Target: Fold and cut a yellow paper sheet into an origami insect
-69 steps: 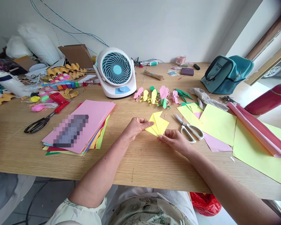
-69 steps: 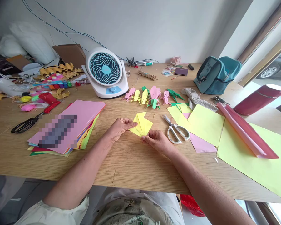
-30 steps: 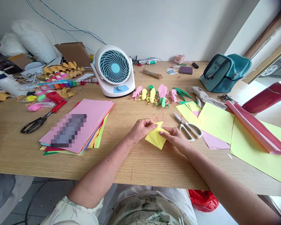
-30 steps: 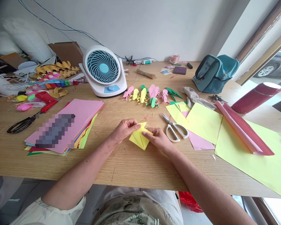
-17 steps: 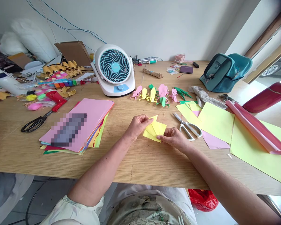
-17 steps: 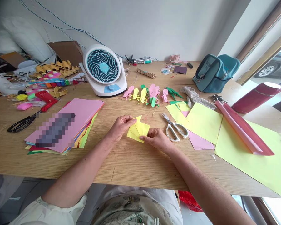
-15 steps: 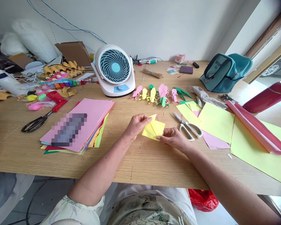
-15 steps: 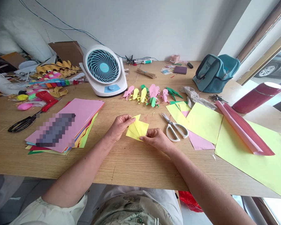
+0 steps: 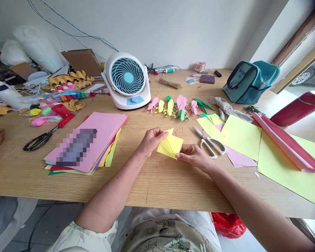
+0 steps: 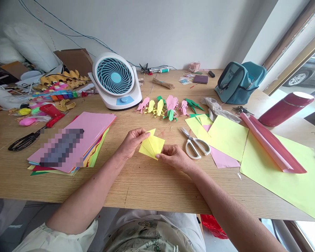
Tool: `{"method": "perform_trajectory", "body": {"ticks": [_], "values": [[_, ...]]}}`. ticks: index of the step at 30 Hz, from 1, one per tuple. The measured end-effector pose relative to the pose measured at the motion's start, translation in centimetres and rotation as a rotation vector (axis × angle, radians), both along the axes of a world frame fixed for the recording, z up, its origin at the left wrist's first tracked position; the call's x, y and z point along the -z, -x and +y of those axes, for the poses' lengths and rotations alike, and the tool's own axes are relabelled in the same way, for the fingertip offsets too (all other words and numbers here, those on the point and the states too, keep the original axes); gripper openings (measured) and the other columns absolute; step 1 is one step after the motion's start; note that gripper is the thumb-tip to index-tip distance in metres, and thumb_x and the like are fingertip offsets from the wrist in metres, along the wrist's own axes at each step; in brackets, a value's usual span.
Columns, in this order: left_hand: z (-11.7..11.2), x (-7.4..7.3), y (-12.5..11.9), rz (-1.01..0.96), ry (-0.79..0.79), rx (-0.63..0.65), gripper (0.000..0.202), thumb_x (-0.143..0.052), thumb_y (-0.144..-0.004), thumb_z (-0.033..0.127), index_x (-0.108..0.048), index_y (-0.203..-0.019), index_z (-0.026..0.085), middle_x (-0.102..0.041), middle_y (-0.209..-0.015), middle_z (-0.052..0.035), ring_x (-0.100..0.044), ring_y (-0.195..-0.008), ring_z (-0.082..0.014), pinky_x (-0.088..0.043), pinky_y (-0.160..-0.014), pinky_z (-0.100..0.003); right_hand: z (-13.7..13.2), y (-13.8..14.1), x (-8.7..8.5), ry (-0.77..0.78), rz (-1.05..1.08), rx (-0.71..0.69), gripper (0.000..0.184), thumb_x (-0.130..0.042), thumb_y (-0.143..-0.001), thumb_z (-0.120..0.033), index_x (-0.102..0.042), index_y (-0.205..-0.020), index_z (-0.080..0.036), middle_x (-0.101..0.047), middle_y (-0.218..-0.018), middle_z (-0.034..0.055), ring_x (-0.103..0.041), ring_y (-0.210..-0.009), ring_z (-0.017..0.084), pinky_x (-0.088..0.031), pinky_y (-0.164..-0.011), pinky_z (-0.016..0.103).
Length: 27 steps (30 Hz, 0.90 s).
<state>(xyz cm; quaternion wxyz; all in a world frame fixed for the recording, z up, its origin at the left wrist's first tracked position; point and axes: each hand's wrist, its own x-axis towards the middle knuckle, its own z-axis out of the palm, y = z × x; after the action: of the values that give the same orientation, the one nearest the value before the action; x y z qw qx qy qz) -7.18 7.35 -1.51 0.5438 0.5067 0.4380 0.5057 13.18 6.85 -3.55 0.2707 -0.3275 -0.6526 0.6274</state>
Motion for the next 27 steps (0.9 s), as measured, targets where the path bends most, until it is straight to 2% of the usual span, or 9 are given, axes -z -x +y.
{"method": "perform_trajectory", "body": {"ticks": [3, 7, 19, 27], "values": [[-0.31, -0.02, -0.38, 0.035, 0.012, 0.051, 0.042, -0.076, -0.071, 0.048, -0.051, -0.063, 0.016, -0.05, -0.058, 0.005, -0.042, -0.054, -0.0065, -0.032, -0.052, -0.02, -0.11, 0.27, -0.06, 0.096, 0.104, 0.073, 0.039, -0.078, -0.07, -0.053, -0.066, -0.082, -0.018, -0.065, -0.075, 0.0007, -0.055, -0.07, 0.014, -0.043, -0.067, 0.027], [-0.64, -0.03, -0.85, 0.056, 0.022, 0.08, 0.041, -0.075, -0.073, 0.048, -0.051, -0.064, 0.015, -0.053, -0.06, 0.0044, -0.045, -0.055, -0.0067, -0.034, -0.054, -0.02, 0.01, 0.22, 0.39, 0.125, 0.116, 0.138, 0.039, -0.081, -0.067, -0.05, -0.06, -0.075, -0.018, -0.063, -0.072, -0.0003, -0.054, -0.066, 0.013, -0.042, -0.063, 0.026], [-0.79, -0.06, -0.93, 0.084, 0.016, 0.12, 0.039, -0.073, -0.073, 0.045, -0.05, -0.062, 0.016, -0.048, -0.057, 0.0058, -0.041, -0.053, -0.0059, -0.031, -0.052, -0.02, 0.09, -0.16, 0.43, 0.024, 0.024, 0.094, 0.038, -0.069, -0.08, -0.055, -0.06, -0.073, -0.019, -0.06, -0.069, -0.0003, -0.049, -0.061, 0.012, -0.036, -0.057, 0.026], [-0.36, -0.14, -0.38, 0.029, 0.017, 0.029, 0.041, -0.075, -0.071, 0.046, -0.049, -0.063, 0.016, -0.05, -0.058, 0.0057, -0.041, -0.052, -0.006, -0.031, -0.052, -0.02, 0.0, 0.51, 0.02, 0.038, 0.055, 0.044, 0.042, -0.079, -0.067, -0.054, -0.06, -0.075, -0.018, -0.06, -0.069, -0.0007, -0.047, -0.06, 0.011, -0.034, -0.054, 0.025]]}}
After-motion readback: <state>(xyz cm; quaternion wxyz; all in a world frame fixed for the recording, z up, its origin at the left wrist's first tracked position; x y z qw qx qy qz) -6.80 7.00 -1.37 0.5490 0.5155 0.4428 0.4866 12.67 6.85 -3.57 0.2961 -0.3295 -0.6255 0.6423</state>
